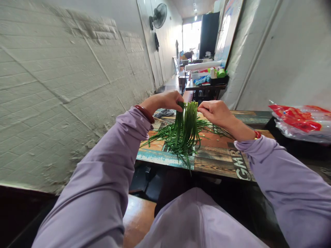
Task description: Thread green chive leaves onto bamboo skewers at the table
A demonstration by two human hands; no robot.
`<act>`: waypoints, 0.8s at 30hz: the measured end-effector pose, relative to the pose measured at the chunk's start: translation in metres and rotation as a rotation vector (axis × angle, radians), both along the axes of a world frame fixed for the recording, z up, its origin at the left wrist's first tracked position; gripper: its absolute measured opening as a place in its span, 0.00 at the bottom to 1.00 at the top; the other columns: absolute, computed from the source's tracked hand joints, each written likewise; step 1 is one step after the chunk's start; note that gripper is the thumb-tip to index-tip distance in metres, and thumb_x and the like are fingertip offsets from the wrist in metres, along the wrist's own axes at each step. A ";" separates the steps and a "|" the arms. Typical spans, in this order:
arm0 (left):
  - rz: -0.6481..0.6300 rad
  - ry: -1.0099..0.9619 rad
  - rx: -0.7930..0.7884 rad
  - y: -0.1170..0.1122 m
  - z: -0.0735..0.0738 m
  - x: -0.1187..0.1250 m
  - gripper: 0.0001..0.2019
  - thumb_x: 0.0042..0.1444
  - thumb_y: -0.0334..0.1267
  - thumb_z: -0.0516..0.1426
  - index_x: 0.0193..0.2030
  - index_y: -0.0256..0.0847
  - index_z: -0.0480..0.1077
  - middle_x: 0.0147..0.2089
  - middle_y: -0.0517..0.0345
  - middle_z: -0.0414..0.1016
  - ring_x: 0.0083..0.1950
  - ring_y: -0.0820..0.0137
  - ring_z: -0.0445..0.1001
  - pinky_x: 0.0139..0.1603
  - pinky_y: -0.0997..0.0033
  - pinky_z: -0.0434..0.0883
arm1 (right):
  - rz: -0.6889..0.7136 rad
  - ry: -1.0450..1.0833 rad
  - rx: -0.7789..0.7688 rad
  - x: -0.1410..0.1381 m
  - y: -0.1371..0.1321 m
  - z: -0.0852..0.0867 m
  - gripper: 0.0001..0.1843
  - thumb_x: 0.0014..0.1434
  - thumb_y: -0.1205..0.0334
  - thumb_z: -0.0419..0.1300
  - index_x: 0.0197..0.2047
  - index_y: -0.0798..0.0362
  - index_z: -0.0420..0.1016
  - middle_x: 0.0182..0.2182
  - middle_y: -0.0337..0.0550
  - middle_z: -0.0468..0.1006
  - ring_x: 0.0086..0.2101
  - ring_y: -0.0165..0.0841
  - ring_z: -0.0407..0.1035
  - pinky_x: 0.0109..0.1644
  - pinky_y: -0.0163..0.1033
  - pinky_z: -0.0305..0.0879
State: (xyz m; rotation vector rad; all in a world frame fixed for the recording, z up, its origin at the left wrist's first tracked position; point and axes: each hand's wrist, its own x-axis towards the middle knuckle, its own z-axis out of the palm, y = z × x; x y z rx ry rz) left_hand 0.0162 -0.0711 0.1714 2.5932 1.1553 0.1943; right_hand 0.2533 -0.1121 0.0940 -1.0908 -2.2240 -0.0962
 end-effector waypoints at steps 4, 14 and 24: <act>-0.019 -0.040 0.028 0.002 -0.004 0.000 0.06 0.43 0.34 0.63 0.29 0.35 0.79 0.19 0.64 0.66 0.28 0.74 0.63 0.34 0.70 0.58 | -0.012 -0.016 0.014 -0.002 -0.002 0.000 0.14 0.66 0.58 0.54 0.35 0.54 0.78 0.31 0.46 0.79 0.34 0.36 0.72 0.39 0.38 0.57; 0.006 -0.049 -0.033 0.000 -0.004 0.001 0.11 0.44 0.37 0.64 0.34 0.36 0.80 0.25 0.62 0.74 0.30 0.74 0.67 0.35 0.72 0.62 | 0.005 -0.042 0.013 -0.001 -0.004 0.000 0.16 0.66 0.59 0.53 0.36 0.56 0.78 0.31 0.49 0.80 0.33 0.36 0.72 0.38 0.38 0.57; 0.080 -0.238 -0.048 -0.007 -0.011 -0.032 0.16 0.48 0.42 0.64 0.42 0.37 0.80 0.40 0.53 0.82 0.41 0.71 0.75 0.46 0.70 0.69 | -0.026 -0.004 0.004 0.003 -0.001 -0.003 0.15 0.65 0.60 0.53 0.35 0.56 0.79 0.31 0.49 0.81 0.33 0.36 0.72 0.37 0.38 0.57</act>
